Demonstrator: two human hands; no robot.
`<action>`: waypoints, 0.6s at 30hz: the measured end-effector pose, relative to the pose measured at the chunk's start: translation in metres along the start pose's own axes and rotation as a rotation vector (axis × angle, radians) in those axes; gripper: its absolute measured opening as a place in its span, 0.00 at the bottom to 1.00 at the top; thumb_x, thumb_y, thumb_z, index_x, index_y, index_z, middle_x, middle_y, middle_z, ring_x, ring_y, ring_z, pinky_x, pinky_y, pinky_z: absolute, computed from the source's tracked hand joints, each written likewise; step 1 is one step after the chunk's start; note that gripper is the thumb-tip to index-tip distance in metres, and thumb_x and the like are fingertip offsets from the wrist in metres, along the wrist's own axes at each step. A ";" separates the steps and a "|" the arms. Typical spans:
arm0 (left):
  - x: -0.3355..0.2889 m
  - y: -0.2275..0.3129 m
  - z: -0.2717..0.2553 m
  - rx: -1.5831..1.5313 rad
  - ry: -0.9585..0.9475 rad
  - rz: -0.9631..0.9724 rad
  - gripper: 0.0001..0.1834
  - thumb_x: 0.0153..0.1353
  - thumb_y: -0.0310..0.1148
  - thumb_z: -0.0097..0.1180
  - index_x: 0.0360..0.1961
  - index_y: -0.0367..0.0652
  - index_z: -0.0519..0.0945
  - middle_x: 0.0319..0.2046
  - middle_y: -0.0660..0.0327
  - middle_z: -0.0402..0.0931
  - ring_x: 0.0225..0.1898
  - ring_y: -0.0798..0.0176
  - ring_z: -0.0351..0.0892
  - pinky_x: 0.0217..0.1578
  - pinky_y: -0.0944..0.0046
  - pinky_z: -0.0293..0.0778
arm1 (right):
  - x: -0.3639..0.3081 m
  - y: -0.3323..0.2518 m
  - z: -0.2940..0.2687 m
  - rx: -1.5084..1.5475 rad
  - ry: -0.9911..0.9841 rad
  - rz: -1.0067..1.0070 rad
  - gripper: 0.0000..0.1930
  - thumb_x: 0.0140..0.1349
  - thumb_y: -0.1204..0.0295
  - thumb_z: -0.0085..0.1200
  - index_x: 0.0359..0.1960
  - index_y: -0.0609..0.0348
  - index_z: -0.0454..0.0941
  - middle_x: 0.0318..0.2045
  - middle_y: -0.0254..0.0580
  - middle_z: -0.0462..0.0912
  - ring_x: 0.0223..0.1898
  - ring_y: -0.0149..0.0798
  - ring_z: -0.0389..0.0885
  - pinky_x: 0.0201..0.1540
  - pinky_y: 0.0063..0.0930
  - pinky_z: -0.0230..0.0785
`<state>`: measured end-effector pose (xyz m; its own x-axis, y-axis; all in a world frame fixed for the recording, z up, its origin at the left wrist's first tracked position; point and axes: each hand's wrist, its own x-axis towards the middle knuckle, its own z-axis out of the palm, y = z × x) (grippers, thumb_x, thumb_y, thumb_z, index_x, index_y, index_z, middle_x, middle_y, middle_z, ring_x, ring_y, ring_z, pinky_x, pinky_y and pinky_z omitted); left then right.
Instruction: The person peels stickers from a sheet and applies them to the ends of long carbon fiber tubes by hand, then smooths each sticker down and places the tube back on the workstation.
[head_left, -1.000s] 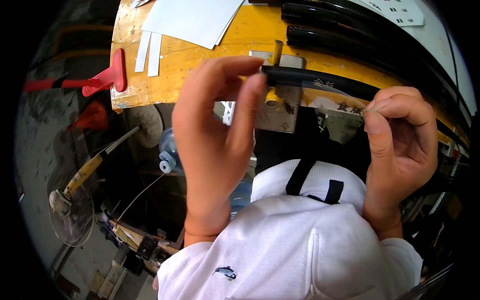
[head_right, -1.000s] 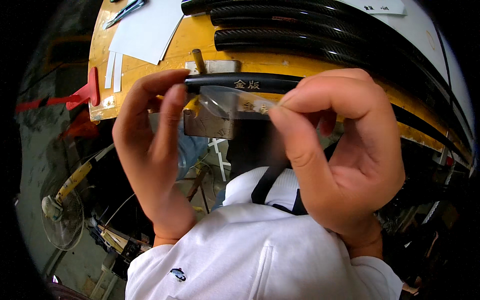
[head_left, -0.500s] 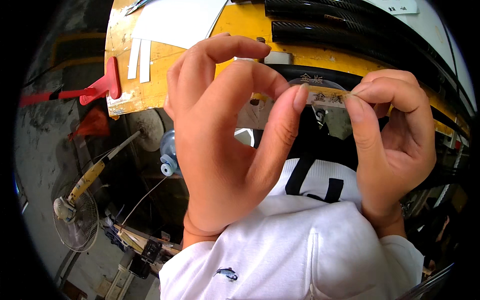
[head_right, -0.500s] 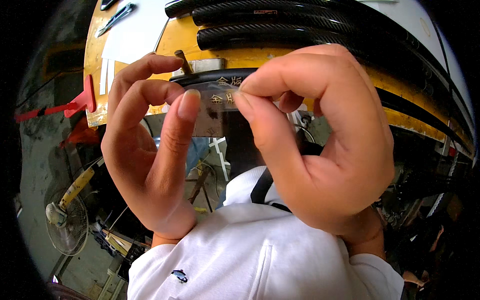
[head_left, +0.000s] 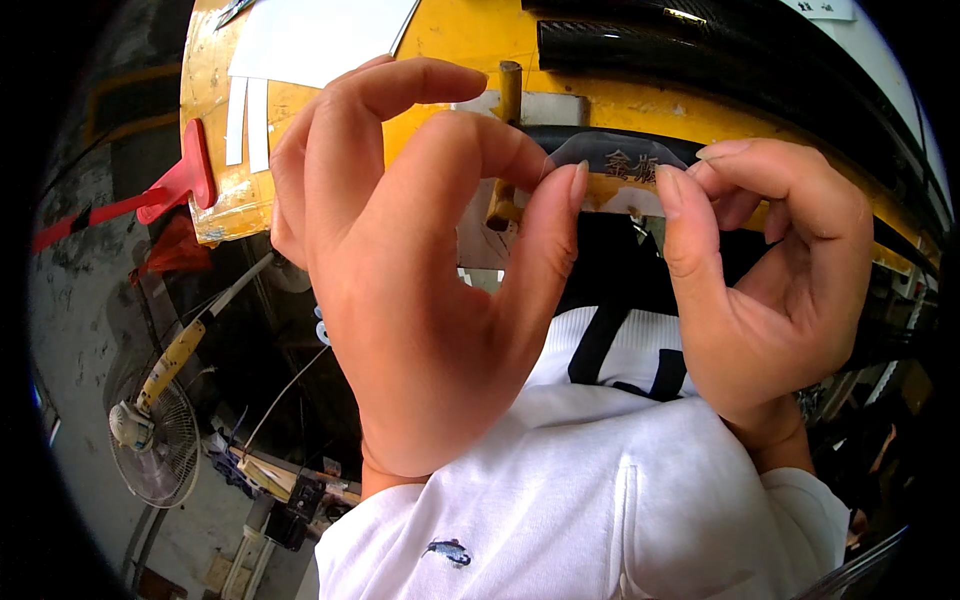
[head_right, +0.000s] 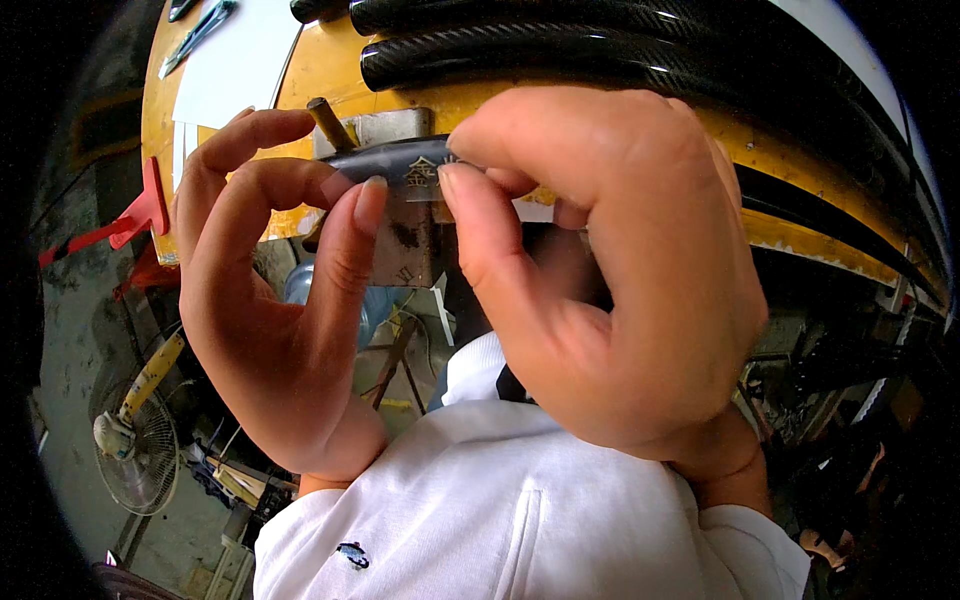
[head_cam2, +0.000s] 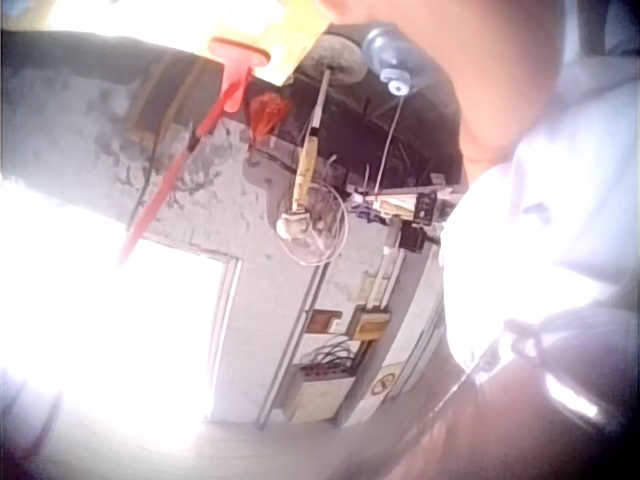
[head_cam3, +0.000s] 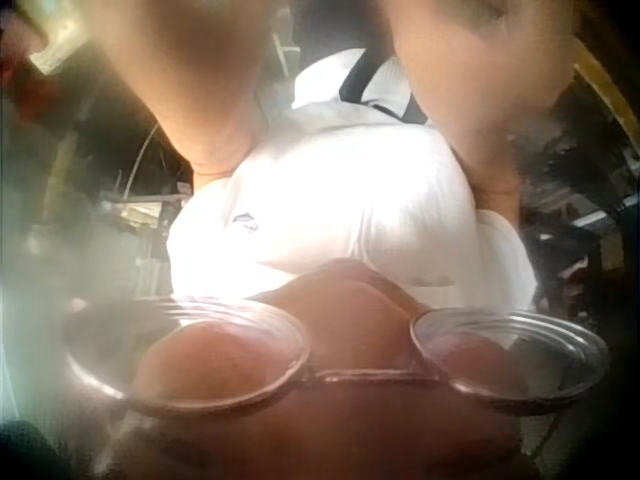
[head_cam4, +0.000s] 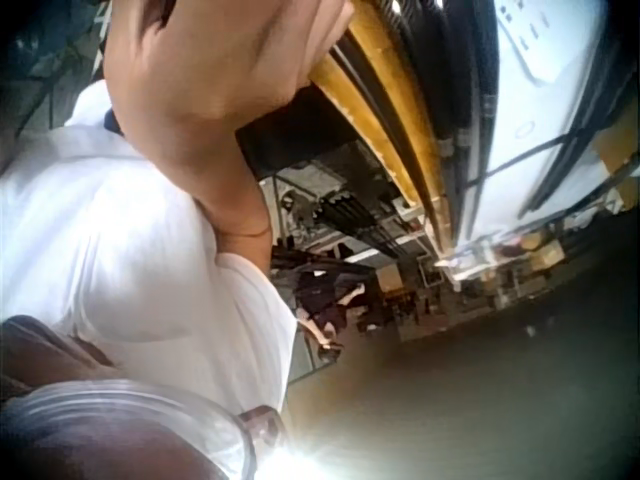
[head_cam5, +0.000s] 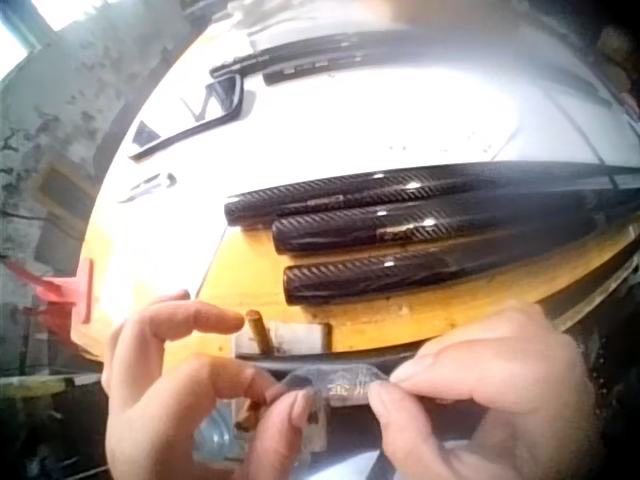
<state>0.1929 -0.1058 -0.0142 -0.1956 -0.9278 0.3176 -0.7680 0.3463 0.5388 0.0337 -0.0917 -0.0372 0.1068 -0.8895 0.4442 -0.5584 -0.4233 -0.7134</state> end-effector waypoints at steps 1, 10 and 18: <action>-0.001 -0.005 0.002 0.019 -0.001 0.066 0.08 0.49 0.24 0.65 0.24 0.35 0.76 0.36 0.55 0.76 0.49 0.56 0.72 0.52 0.58 0.62 | 0.000 0.000 0.001 -0.007 0.005 -0.001 0.20 0.50 0.89 0.61 0.43 0.62 0.71 0.34 0.37 0.78 0.28 0.23 0.70 0.32 0.14 0.59; 0.001 -0.004 0.003 -0.068 -0.003 0.032 0.08 0.49 0.23 0.64 0.23 0.35 0.75 0.28 0.59 0.74 0.48 0.56 0.73 0.50 0.59 0.62 | 0.003 0.004 0.005 -0.033 -0.023 -0.038 0.22 0.48 0.91 0.62 0.44 0.62 0.70 0.33 0.38 0.78 0.27 0.24 0.70 0.32 0.14 0.60; 0.000 -0.013 0.012 -0.138 0.067 0.012 0.08 0.50 0.22 0.63 0.23 0.35 0.74 0.29 0.58 0.75 0.48 0.56 0.72 0.52 0.60 0.61 | 0.003 0.001 0.003 -0.050 -0.028 0.012 0.23 0.47 0.91 0.62 0.44 0.63 0.70 0.32 0.38 0.78 0.27 0.25 0.70 0.32 0.15 0.62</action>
<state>0.1960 -0.1117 -0.0303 -0.1594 -0.9137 0.3739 -0.6741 0.3774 0.6349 0.0364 -0.0950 -0.0386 0.1220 -0.8993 0.4200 -0.6005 -0.4038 -0.6902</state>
